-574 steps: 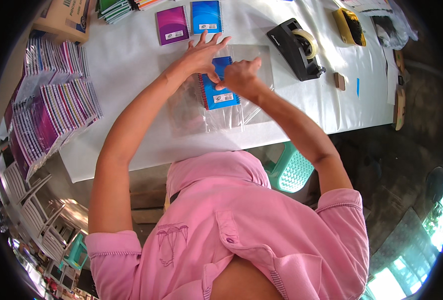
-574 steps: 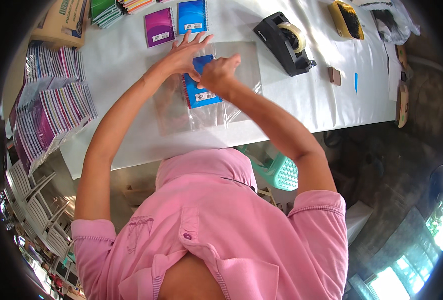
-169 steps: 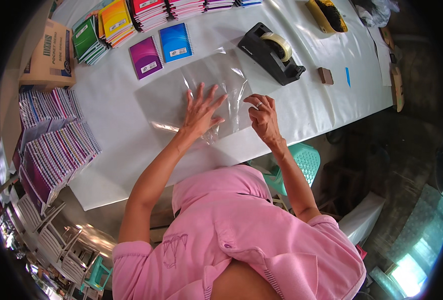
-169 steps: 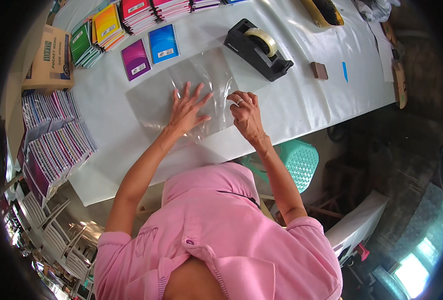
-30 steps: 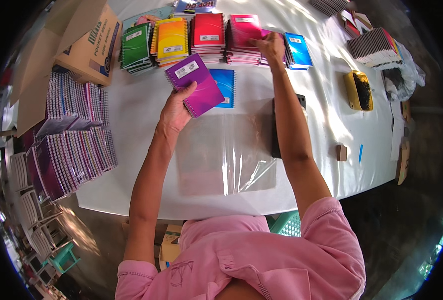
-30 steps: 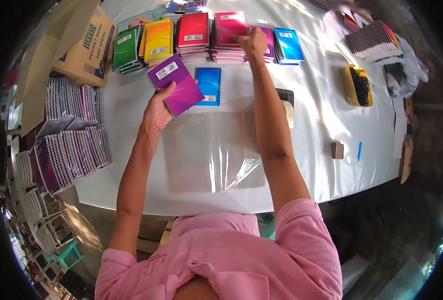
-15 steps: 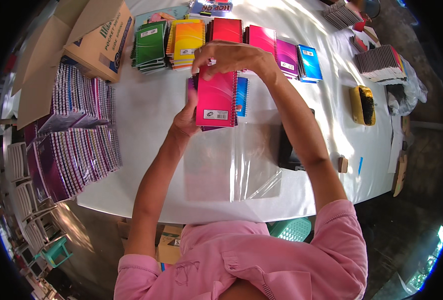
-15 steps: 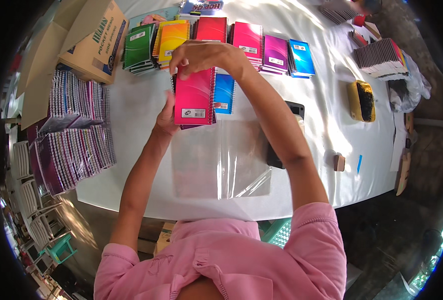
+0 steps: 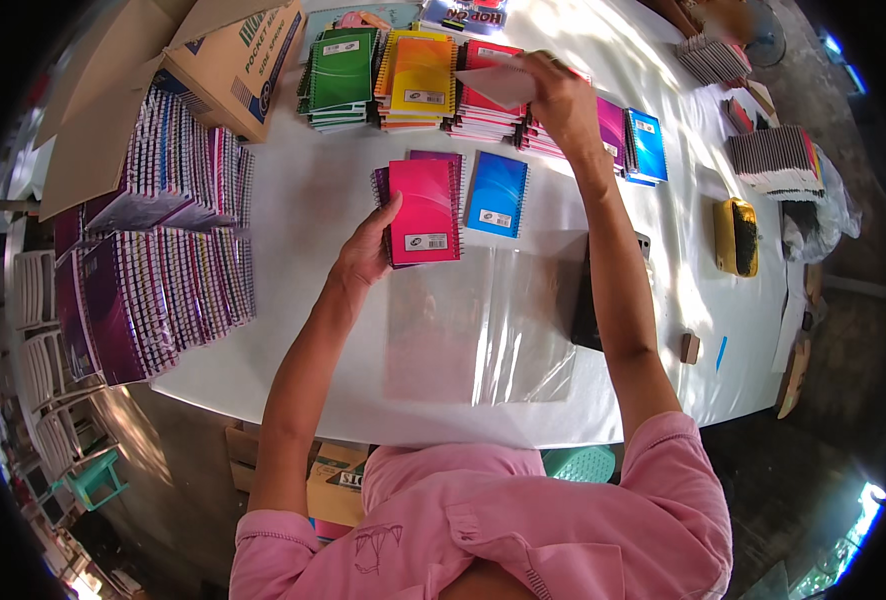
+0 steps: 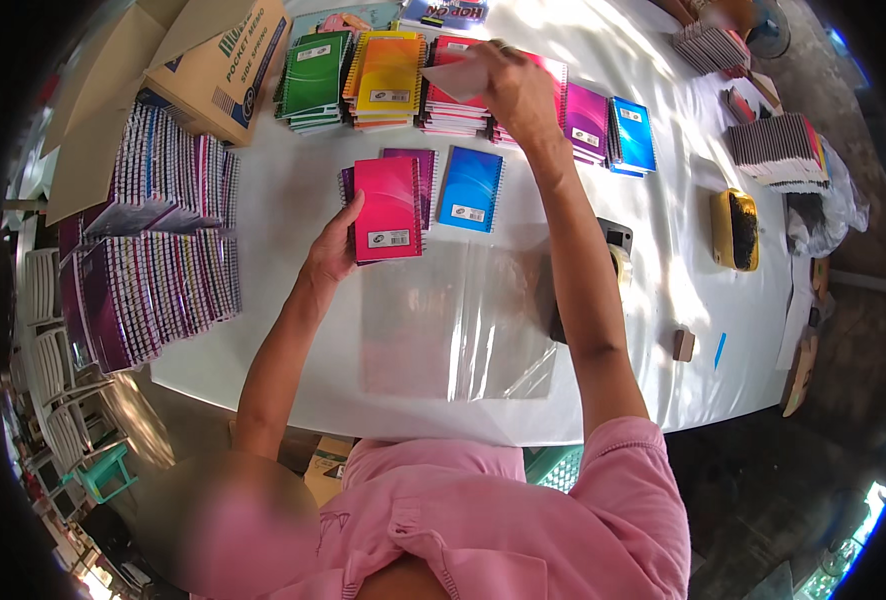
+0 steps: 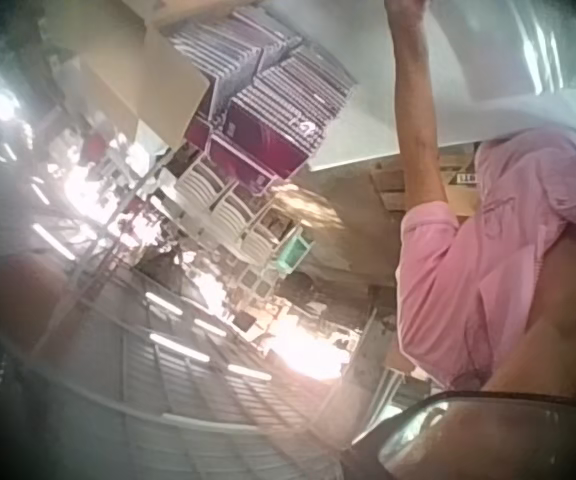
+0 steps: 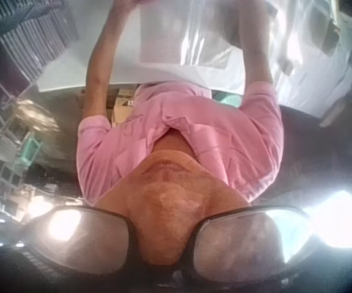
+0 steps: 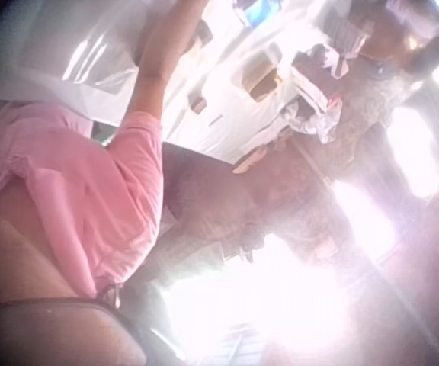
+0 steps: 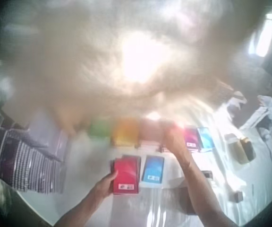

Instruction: The person repeatedly picks up small spiral-bound notebooks from a stack, places them into clear plastic bags, and seals the bags using a tape dispenser. The packaged notebooks are set aside on the table.

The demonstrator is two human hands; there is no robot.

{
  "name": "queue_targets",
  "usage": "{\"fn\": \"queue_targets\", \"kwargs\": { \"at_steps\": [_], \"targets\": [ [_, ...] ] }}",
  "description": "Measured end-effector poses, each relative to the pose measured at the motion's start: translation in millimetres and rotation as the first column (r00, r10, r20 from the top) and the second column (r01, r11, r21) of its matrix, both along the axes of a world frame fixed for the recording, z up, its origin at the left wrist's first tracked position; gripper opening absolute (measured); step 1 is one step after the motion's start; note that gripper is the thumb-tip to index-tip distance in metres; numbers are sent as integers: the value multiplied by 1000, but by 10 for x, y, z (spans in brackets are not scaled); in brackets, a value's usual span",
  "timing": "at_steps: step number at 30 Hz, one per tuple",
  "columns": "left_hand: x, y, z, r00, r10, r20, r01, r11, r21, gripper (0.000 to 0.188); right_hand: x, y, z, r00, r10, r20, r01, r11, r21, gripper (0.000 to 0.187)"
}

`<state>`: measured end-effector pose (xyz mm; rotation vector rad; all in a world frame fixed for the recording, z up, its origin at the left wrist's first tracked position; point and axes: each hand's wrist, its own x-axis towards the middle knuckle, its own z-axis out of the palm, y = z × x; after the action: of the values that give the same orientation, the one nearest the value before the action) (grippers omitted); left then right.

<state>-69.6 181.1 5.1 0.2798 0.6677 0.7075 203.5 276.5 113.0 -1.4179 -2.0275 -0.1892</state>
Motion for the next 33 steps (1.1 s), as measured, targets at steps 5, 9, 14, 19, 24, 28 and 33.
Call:
{"fn": "queue_targets", "kwargs": {
  "at_steps": [5, 9, 14, 19, 24, 28, 33],
  "targets": [
    [-29, 20, -24, 1000, 18, 15, -18, 999, 33, 59, -5, -131, -558, 947, 138, 290, -116, 989, -92, 53],
    [-107, 21, -87, 999, -36, 6, 36, 998, 43, 63, -2, -184, -665, 914, 54, 402, -22, 996, -85, 66],
    [-348, 31, -256, 964, -120, 235, 101, 991, 92, 72, -194, -234, 208, 875, 444, -196, -481, 845, -235, 40],
    [-299, 20, -4, 977, -40, 208, 30, 998, 53, 76, -866, -187, 372, 428, 835, -346, -874, 286, -393, 38],
    [-554, -19, -69, 972, 81, 221, -110, 987, 121, 66, -1015, -10, -147, 877, 435, -202, -478, 826, -297, 48],
    [-580, 80, -20, 991, 129, 28, -132, 981, 142, 64, -799, 88, -685, 979, 118, 163, -104, 990, -93, 54],
    [-658, 186, -191, 976, 160, 146, -172, 982, 74, 67, -1129, -403, -227, 920, 194, -342, -259, 953, -158, 43]
  ]
}}
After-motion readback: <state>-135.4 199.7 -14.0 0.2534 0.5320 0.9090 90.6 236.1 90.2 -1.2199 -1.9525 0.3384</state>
